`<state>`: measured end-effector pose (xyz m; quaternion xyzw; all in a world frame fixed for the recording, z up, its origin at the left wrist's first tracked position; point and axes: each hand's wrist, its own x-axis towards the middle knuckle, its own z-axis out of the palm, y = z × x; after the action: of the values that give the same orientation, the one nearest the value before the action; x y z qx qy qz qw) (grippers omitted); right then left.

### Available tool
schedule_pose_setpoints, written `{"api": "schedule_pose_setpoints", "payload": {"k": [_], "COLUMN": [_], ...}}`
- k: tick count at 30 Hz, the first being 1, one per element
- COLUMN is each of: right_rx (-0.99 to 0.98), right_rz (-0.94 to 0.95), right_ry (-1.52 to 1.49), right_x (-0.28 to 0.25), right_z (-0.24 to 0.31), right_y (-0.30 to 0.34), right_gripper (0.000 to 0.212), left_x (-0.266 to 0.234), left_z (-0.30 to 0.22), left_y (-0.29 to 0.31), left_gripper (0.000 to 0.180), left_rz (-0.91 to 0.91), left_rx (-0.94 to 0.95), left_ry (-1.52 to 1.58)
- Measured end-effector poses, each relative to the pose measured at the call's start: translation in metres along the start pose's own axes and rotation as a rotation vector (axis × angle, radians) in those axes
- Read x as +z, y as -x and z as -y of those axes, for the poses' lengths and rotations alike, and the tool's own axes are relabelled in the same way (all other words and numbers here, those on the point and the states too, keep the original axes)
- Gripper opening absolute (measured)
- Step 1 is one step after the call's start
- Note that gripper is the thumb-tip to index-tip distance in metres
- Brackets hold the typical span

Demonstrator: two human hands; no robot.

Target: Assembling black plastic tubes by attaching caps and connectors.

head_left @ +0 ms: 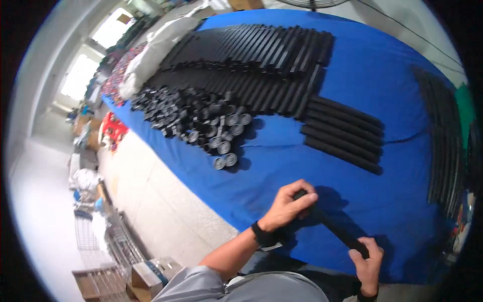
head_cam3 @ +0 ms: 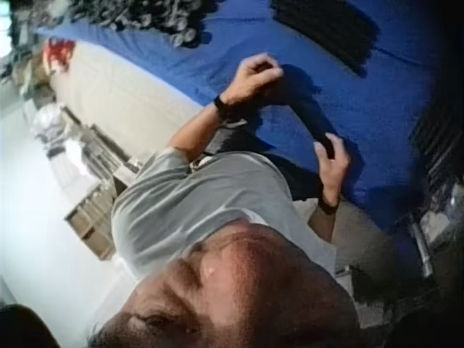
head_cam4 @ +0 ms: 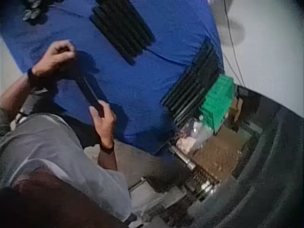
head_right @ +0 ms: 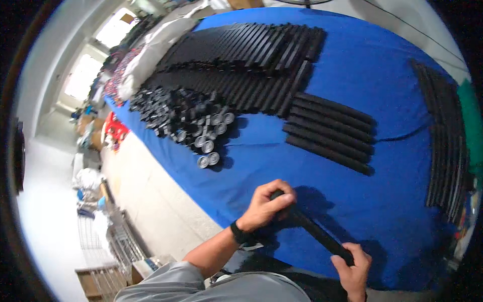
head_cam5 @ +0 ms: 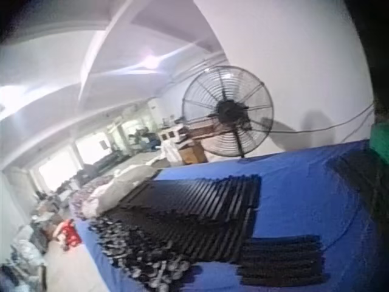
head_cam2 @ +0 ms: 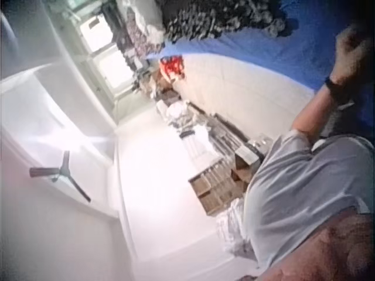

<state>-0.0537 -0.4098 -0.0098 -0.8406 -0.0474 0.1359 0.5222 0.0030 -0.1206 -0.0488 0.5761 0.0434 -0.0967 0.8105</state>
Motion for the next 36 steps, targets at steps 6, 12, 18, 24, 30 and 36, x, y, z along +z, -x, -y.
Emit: {"api": "schedule_pose_setpoints", "payload": {"k": [6, 12, 18, 24, 30, 36], "right_rx": [-0.317, 0.345, -0.117, -0.154, -0.189, -0.198], "right_rz": [-0.202, 0.029, -0.127, -0.083, -0.106, -0.094], "right_ry": [0.296, -0.319, 0.253, 0.269, 0.300, 0.322], "right_x": [0.014, -0.003, 0.013, 0.018, 0.021, 0.020], "right_z": [-0.002, -0.028, -0.001, -0.013, -0.012, -0.010], "right_y": [-0.002, 0.008, 0.007, 0.006, 0.011, 0.013], "right_gripper": [0.033, 0.033, 0.031, 0.034, 0.032, 0.033], "left_x": [0.000, -0.004, 0.001, 0.004, 0.006, 0.007], "left_z": [0.002, 0.006, 0.005, 0.007, 0.006, 0.005], "left_y": [0.000, 0.003, 0.000, 0.003, 0.002, 0.001], "left_gripper": [0.016, 0.017, 0.018, 0.020, 0.020, 0.021], "left_rz": [-0.022, -0.002, 0.012, -0.048, -0.056, -0.055], "left_rx": [-0.062, -0.007, 0.013, 0.045, 0.023, 0.081], "left_ry": [-0.032, 0.021, -0.016, -0.038, -0.037, -0.084]}}
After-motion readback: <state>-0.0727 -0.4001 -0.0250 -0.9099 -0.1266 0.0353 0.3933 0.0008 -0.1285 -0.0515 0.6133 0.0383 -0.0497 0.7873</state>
